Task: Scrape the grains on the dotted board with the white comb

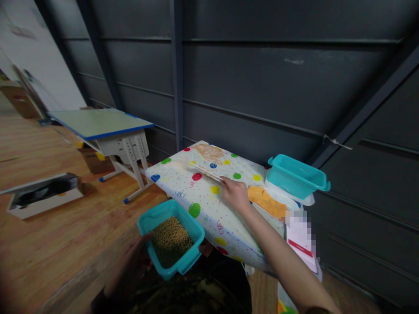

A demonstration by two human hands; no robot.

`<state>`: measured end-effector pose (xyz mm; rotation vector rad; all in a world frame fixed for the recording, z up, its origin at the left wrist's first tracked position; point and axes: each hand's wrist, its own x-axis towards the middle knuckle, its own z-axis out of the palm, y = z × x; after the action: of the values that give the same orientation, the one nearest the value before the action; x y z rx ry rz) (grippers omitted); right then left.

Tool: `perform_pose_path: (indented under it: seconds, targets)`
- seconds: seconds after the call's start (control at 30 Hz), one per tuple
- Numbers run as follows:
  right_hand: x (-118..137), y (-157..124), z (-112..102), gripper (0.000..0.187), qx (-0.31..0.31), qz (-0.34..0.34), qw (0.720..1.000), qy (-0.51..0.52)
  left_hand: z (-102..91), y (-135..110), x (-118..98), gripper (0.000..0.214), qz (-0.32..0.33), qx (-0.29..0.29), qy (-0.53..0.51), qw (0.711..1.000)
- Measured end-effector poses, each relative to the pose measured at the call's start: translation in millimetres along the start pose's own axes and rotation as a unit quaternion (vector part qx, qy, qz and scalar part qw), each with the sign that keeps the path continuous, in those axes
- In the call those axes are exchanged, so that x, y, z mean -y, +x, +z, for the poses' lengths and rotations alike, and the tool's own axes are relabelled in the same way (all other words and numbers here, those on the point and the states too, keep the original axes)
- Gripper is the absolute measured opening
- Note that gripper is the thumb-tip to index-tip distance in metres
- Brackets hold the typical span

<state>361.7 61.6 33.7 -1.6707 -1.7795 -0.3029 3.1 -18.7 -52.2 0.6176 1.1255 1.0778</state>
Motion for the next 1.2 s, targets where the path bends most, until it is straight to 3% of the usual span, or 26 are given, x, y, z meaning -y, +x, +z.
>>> perform_pose_path:
  seconds: [0.27, 0.57, 0.8, 1.2]
  targets:
    - [-14, -21, -14, 0.037, -0.004, 0.000, 0.999, -0.037, 1.2, 2, 2, 0.053, -0.014, 0.014, -0.030, 0.999]
    - [-10, -44, -19, 0.037, -0.056, -0.023, 0.996, -0.061, 4.8, -1, 0, 0.055, -0.017, 0.018, -0.020, 0.999]
    - [-2, -55, -20, 0.039, -0.057, -0.064, 0.995, -0.046, 5.0, -1, 8, 0.065, -0.012, 0.027, -0.027, 0.999]
    - [-14, -56, -27, 0.040, -0.073, -0.024, 0.995, -0.068, 7.3, 0, 10, 0.065, -0.022, 0.029, -0.030, 0.999]
